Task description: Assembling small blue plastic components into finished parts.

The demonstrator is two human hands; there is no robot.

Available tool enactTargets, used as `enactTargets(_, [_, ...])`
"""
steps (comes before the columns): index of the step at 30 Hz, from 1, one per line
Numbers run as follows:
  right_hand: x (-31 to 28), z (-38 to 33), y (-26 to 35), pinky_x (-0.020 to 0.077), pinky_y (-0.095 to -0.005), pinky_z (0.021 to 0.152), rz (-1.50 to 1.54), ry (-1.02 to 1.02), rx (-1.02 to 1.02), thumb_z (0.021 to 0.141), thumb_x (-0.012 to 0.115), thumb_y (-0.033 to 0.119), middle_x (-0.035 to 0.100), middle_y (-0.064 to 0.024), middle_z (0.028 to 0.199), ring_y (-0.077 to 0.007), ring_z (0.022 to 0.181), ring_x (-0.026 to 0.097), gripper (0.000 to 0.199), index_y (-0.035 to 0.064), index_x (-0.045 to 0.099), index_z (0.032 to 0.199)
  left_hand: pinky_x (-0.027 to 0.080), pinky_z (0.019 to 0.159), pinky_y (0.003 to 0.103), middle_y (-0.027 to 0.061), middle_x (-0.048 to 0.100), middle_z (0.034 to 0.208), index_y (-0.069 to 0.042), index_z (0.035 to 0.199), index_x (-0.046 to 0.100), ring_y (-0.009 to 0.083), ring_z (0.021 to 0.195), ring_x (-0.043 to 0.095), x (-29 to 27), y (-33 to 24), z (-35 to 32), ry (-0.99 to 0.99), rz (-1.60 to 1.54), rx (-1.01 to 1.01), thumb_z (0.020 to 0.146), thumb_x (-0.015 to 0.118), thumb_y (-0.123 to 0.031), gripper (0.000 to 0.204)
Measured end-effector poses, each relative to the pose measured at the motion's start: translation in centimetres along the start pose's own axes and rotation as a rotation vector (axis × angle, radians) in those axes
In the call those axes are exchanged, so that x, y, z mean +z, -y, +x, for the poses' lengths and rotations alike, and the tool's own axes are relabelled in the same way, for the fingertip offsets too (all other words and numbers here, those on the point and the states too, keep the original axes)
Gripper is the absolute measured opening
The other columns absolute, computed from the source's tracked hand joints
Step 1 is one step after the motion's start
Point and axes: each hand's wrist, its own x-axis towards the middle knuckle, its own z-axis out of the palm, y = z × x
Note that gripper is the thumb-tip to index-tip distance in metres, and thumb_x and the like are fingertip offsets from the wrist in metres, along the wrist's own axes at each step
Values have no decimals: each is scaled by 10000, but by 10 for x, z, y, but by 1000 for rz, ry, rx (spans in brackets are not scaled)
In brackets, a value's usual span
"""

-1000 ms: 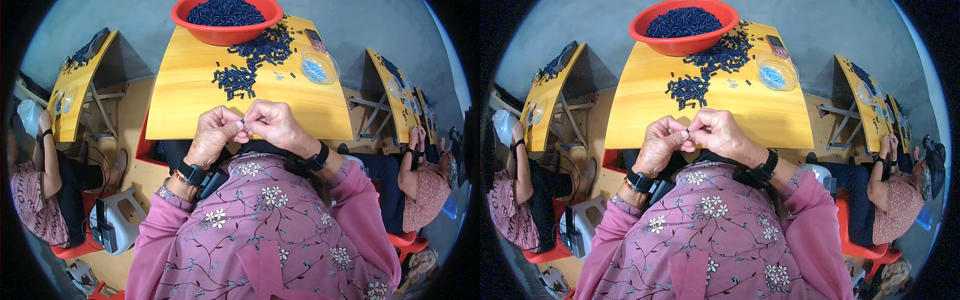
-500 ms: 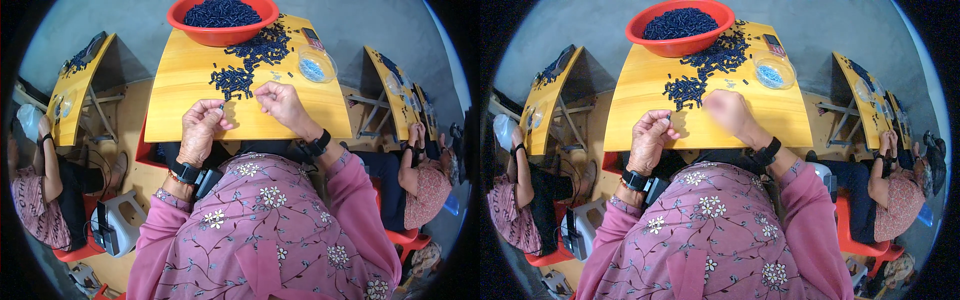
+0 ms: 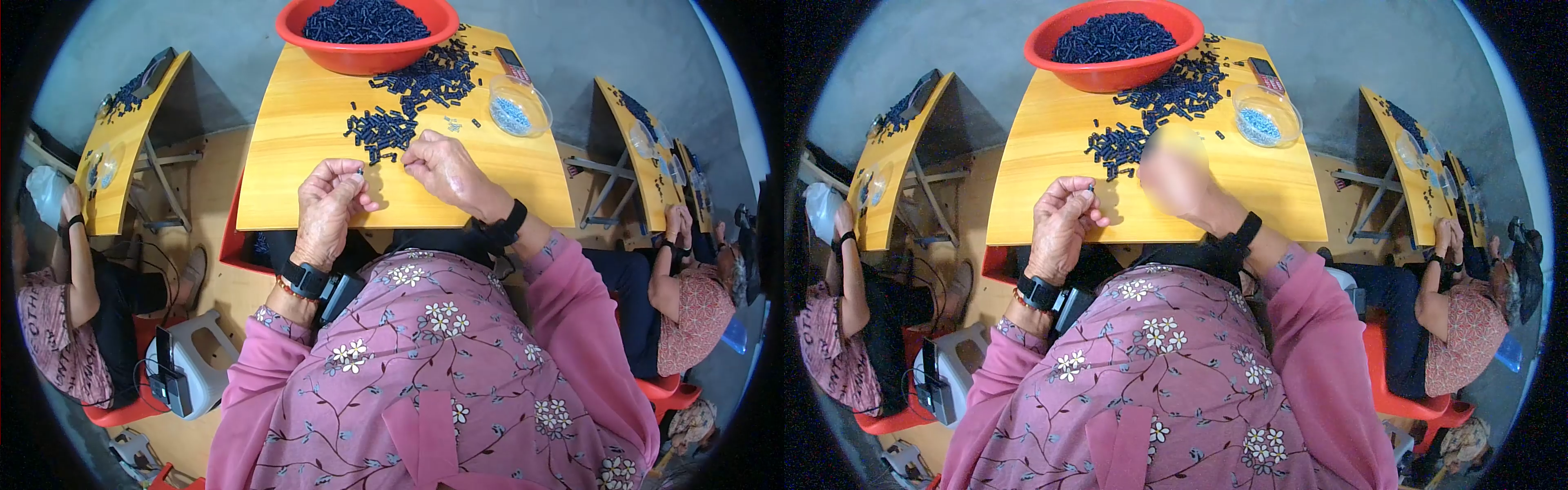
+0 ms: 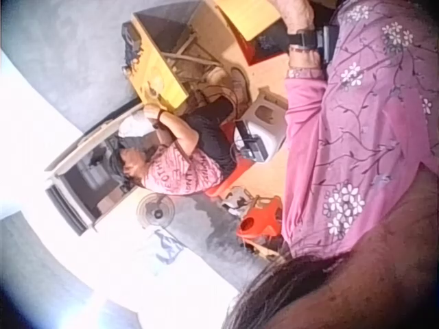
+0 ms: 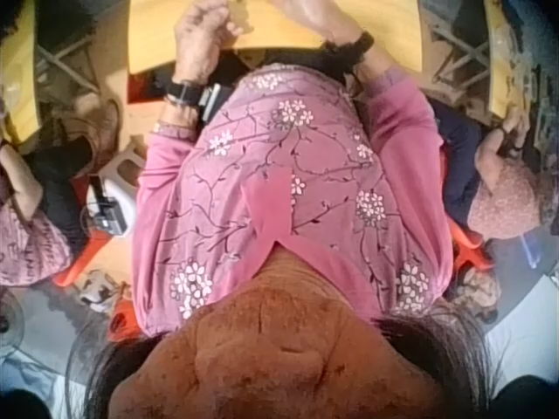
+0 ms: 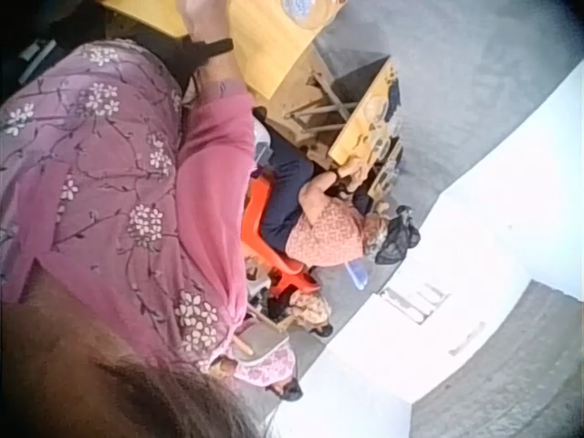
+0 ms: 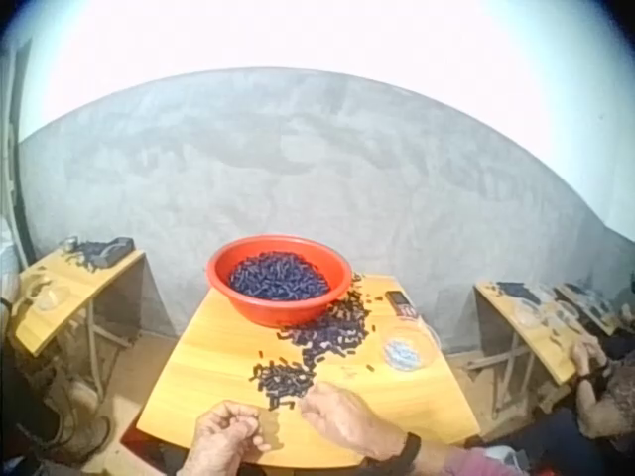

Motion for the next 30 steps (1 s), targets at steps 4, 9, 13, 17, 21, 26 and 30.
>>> enactTargets(4, [-3, -10, 6, 514, -296, 690, 102, 71, 40, 834, 668, 21, 602, -117, 828, -206, 748, 634, 105, -37, 660, 921, 578, 679, 308, 69, 613, 840, 11, 1082, 572, 142, 683, 605, -1, 1, 1, -14, 21, 5, 935, 566, -20, 150])
enactTargets(9, [-4, -12, 3, 524, -276, 739, 259, 68, 158, 853, 677, 38, 616, -98, 868, -164, 807, 637, 125, -51, 658, 939, 581, 686, 314, 80, 627, 859, 22, 1066, 577, 148, 695, 617, -2, 3, 1, 11, 12, 5, 932, 591, -26, 143])
enactTargets(13, [-3, -10, 3, 517, -403, 706, 220, 90, 77, 818, 665, 114, 637, -171, 860, -320, 770, 644, 159, -11, 652, 914, 587, 701, 319, 92, 643, 871, 23, 1032, 588, 155, 713, 632, -2, 3, 2, 12, 40, -3, 928, 612, -36, 122])
enactTargets(17, [-3, -6, 5, 514, -411, 700, -51, 82, -154, 818, 654, 105, 634, -169, 843, -334, 761, 639, 133, -1, 642, 896, 590, 708, 323, 91, 648, 873, 21, 1015, 591, 159, 720, 638, -1, 2, 2, 21, 56, -7, 923, 621, -35, 112])
enactTargets(21, [-5, -9, 13, 510, -398, 675, 10, 62, -80, 828, 631, 64, 631, -144, 795, -318, 740, 635, 75, 12, 635, 881, 587, 710, 321, 87, 651, 862, 18, 998, 595, 162, 713, 637, 0, 1, 1, 15, 56, -29, 915, 633, -34, 105])
enactTargets(26, [-15, -4, 31, 495, -270, 567, 692, 98, 270, 882, 647, 83, 650, -48, 769, -141, 662, 640, 80, 8, 641, 909, 578, 702, 308, 81, 652, 852, 17, 989, 603, 159, 696, 631, 0, 1, -1, 20, 73, -31, 911, 641, -36, 102])
enactTargets(30, [-14, 4, 42, 464, -192, 507, 881, 58, 206, 893, 668, 99, 655, -13, 787, -56, 642, 617, 106, 10, 651, 950, 563, 680, 289, 83, 659, 861, 20, 997, 616, 157, 694, 629, 0, -2, -2, 63, 106, -46, 904, 651, -36, 114])
